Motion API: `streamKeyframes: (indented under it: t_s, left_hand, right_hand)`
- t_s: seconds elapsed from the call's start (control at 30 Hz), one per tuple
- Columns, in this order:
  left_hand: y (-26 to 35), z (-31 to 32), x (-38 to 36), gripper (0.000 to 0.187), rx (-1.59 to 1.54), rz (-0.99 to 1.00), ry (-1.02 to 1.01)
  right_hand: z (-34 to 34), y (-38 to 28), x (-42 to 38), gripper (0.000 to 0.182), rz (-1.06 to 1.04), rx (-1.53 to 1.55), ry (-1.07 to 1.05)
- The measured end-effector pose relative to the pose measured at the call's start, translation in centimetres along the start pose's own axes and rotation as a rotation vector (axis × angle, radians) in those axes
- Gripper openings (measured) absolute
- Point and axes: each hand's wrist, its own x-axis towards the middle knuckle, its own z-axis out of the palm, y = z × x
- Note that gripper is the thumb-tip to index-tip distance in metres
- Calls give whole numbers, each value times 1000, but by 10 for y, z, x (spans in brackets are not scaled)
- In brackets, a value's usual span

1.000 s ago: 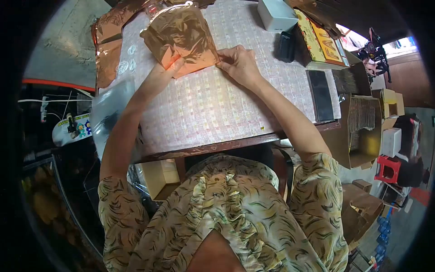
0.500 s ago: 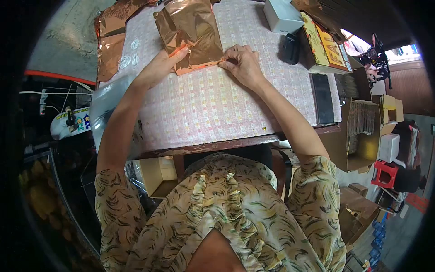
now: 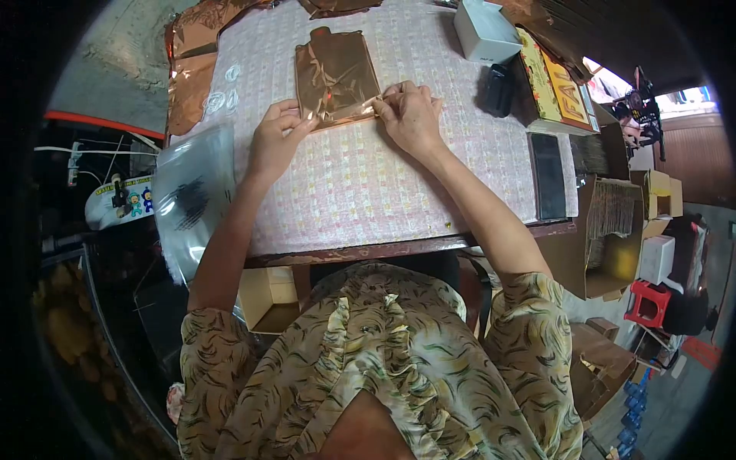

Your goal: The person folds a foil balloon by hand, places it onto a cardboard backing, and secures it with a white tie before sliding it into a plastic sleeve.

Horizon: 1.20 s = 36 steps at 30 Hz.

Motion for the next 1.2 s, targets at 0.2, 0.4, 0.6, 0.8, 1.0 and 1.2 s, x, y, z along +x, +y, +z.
streamKeyframes:
  t_s: [0.2, 0.4, 0.6, 0.8, 1.0, 1.2]
  left_hand:
    - [4, 0, 5, 24, 10, -40, 4]
    - [-1, -3, 10, 27, 53, 76, -4]
    - [0, 0, 6, 29, 23, 47, 39]
    - [-2, 4, 7, 32, 81, 94, 61]
    - [3, -1, 9, 31, 79, 81, 22]
    - [-2, -1, 10, 30, 44, 86, -6]
  right_hand:
    - [0, -8, -5, 26, 29, 34, 47]
    - [5, -2, -5, 24, 7, 84, 95]
    - [9, -1, -7, 20, 31, 39, 104]
    - [8, -4, -7, 24, -11, 55, 146]
    - [5, -11, 9, 30, 92, 0, 146]
    - [22, -7, 10, 23, 84, -119, 246]
